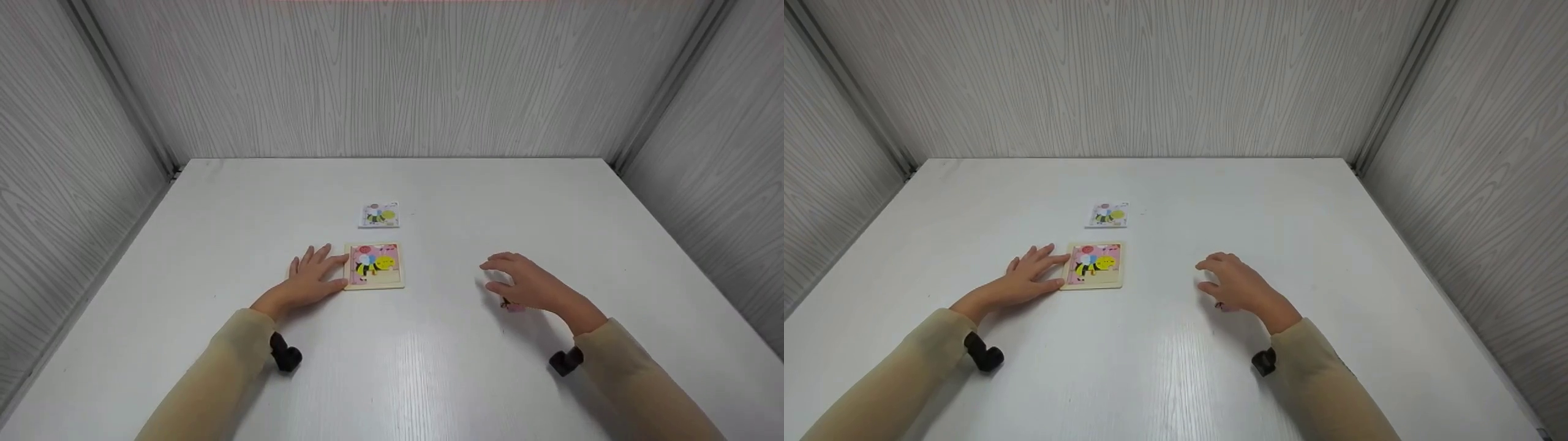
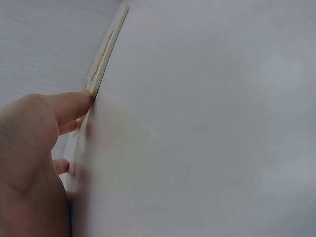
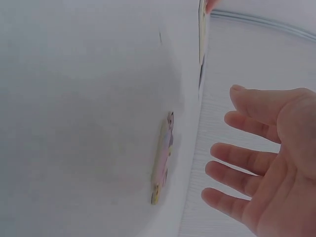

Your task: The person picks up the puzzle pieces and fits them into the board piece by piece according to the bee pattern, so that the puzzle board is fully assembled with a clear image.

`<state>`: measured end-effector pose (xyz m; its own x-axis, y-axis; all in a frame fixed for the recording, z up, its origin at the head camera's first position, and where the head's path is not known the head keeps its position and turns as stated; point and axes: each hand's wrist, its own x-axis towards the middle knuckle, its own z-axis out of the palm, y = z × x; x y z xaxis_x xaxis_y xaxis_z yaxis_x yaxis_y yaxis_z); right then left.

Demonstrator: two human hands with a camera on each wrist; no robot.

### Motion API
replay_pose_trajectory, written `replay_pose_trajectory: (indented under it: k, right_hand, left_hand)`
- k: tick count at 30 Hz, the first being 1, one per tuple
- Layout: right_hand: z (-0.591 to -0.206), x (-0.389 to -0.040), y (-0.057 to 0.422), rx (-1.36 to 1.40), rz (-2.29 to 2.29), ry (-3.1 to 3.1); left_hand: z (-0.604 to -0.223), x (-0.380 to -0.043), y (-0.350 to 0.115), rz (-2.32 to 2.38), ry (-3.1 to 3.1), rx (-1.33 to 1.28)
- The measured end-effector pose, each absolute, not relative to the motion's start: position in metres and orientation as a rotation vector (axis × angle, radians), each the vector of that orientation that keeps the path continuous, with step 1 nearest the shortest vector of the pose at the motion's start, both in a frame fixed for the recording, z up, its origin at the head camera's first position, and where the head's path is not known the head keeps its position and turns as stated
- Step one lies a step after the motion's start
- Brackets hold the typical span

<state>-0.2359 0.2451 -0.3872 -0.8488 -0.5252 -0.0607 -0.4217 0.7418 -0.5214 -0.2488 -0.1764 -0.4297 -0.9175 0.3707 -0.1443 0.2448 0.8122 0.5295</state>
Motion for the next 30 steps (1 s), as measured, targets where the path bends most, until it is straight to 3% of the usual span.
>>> replay_pose_trajectory:
  k: [12, 30]
  right_hand:
    - [-0.396, -0.227, 0.281, -0.733, -0.702, 2.771]
    - [-0.401, -0.222, 0.29, -0.853, -0.67, 2.756]
  left_hand:
    - [-0.431, -0.25, -0.177, 0.756, 2.747, 0.467]
    - [-0.428, -0.25, -0.176, 0.758, 2.749, 0.468]
